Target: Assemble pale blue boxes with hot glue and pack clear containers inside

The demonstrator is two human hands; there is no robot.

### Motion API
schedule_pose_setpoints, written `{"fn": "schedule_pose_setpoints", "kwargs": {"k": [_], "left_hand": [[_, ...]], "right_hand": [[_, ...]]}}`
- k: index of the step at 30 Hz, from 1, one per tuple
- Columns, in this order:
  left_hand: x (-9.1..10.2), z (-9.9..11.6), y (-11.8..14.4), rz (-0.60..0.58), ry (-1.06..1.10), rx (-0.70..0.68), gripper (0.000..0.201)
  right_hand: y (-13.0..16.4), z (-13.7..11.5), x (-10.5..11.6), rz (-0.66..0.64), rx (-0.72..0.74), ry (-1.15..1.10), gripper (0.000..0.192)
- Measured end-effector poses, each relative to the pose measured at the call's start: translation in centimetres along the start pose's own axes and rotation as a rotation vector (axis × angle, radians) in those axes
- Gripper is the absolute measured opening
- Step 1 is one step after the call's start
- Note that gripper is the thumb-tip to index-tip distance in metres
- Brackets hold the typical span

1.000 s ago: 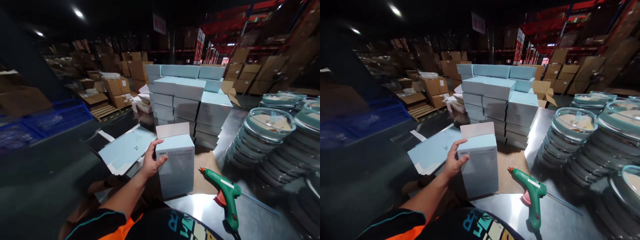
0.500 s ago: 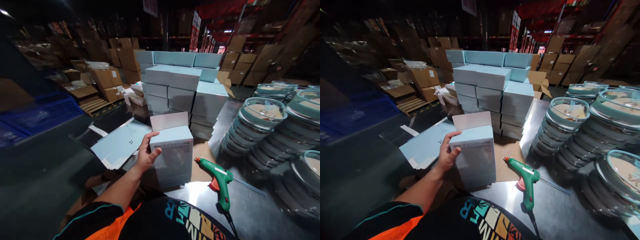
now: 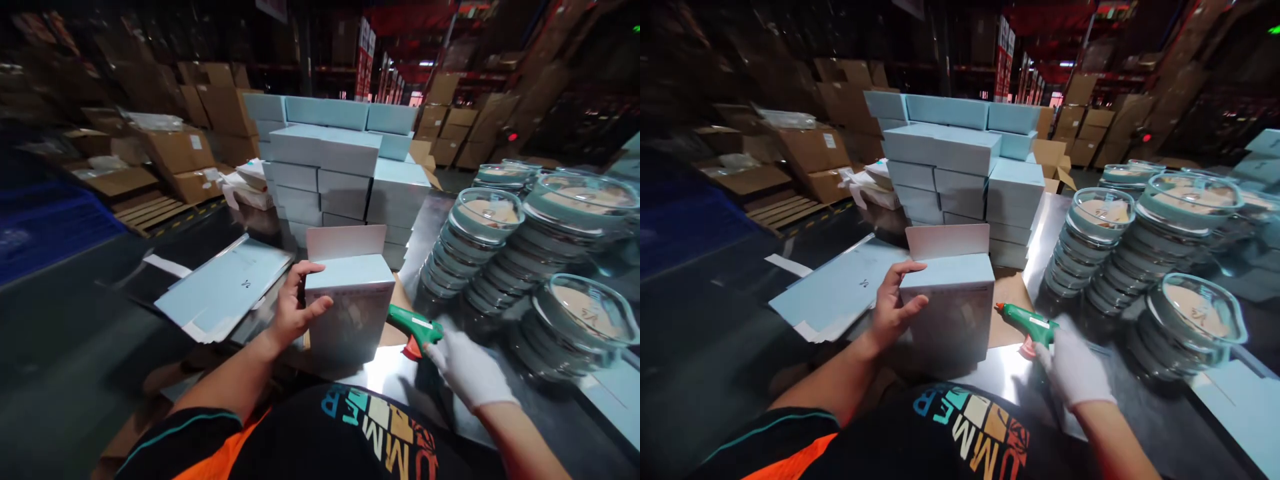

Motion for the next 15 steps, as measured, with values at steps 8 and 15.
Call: {"fn": "schedule_pose_setpoints", "kwargs": {"k": [8,15], "left_hand": [[-1.6,-0.4,0.3,-0.006,0.039,0.099,0.065],[-2.6,-1.0,0.4,-0.029,0.075,0.153,0.064]], "right_hand": [[-1.1,2.5,-6.1,-0.132,-0.145,-0.194,0.02],[4.6,4.0,3.3,0.523,-0.285,-0.296,0.065]]}}
Point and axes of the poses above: each hand's wrist, its own y-axis away from the middle knuckle, its own x-axis out of the back of the hand, z = x × y, the point moved 9 cm from there along -y, towards the middle knuckle, and after that the axes turned 9 degrees about y, right-handed, at the moved point
